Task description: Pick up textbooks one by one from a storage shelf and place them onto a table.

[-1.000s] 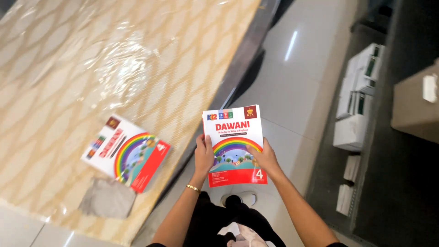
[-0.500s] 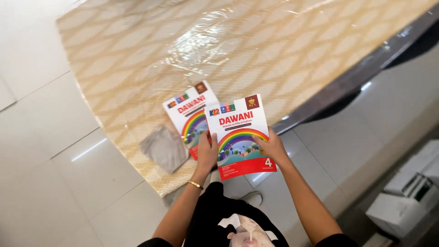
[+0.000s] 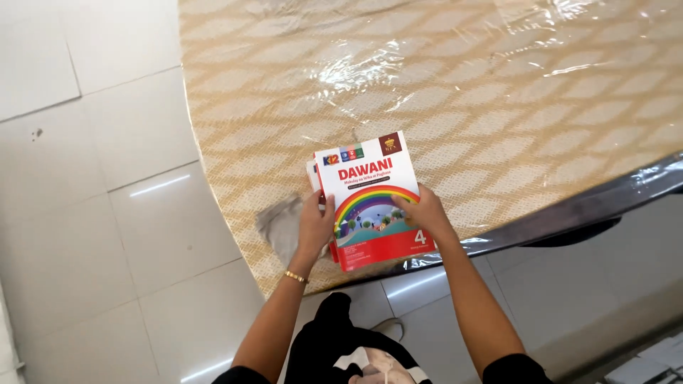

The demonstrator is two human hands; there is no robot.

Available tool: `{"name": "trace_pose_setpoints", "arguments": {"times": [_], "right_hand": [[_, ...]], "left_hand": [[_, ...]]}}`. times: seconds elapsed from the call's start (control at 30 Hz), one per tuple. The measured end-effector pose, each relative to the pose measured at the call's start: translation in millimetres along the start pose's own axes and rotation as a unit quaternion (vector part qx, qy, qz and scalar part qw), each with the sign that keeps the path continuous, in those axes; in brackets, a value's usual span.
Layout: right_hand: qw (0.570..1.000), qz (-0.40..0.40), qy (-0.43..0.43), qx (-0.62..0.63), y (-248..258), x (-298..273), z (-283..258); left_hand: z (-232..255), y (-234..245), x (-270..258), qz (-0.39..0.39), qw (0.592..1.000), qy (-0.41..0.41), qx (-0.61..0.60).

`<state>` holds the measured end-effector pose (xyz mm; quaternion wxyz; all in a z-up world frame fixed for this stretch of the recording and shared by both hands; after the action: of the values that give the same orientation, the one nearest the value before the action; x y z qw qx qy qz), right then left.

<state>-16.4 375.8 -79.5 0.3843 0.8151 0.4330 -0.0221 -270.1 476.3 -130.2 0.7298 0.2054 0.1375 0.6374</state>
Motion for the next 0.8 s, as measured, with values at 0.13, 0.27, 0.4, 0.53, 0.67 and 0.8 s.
{"name": "trace_pose_setpoints", "arguments": {"times": [0.13, 0.27, 0.4, 0.53, 0.67, 0.8], "right_hand": [[0.990, -0.034, 0.117, -0.077, -33.0, 31.5, 43.5], [0.980, 0.013, 0.161, -0.118, -49.4, 41.2, 64.2], [0.968, 0.066, 0.213, -0.114, -60.1, 43.7, 83.4], [0.977, 0.047, 0.183, -0.102, -64.7, 41.7, 77.6], [0.980, 0.062, 0.165, -0.094, -64.8, 40.6, 76.6], [0.981, 0.084, 0.166, -0.048, -74.0, 41.5, 85.6]], "left_hand": [[-17.8, -2.4, -6.2, -0.064, 0.983, -0.008, 0.171], [-32.0, -11.2, -9.8, -0.045, 0.989, 0.005, 0.141], [-42.8, -13.2, -12.1, -0.036, 0.990, 0.020, 0.133], [-60.6, -16.9, -12.0, -0.034, 0.985, 0.023, 0.167], [-52.8, -15.7, -7.9, -0.039, 0.985, 0.039, 0.162], [-33.2, -6.2, -7.6, -0.034, 0.986, 0.056, 0.156]]}}
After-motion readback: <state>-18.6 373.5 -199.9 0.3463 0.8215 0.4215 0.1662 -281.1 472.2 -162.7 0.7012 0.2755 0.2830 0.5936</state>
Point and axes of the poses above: each hand's wrist, its own x-axis towards the middle knuckle, its own y-axis out of the back of the hand, z = x × y, the point moved 2 cm from there along x, towards the middle knuckle, and after that the axes turned 9 degrees about z, right-handed, at the moved point
